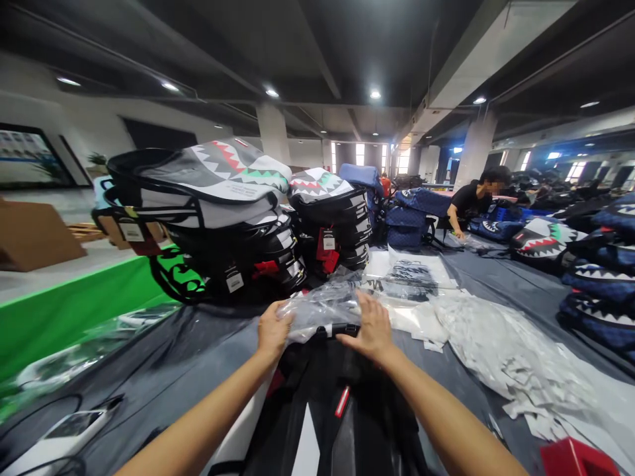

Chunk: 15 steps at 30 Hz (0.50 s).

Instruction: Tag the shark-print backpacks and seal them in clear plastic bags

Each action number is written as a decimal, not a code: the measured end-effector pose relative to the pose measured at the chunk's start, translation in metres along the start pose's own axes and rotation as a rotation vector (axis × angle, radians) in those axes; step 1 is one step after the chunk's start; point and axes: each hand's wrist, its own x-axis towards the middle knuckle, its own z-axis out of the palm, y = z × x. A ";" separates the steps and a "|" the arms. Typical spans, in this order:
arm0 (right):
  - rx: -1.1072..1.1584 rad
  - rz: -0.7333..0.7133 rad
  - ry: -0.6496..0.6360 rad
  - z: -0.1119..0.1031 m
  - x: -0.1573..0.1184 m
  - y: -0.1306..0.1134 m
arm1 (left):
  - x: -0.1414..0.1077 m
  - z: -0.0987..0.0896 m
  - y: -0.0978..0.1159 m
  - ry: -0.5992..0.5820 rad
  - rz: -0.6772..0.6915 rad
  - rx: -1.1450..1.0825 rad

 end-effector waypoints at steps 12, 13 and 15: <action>0.116 0.560 0.029 -0.020 0.028 0.068 | 0.013 -0.054 -0.043 -0.052 0.298 0.035; 0.160 0.586 0.033 -0.017 0.026 0.073 | 0.017 -0.051 -0.052 -0.034 0.149 -0.032; 0.277 0.622 0.024 -0.007 0.029 0.079 | 0.022 -0.038 -0.067 0.001 -0.114 -0.158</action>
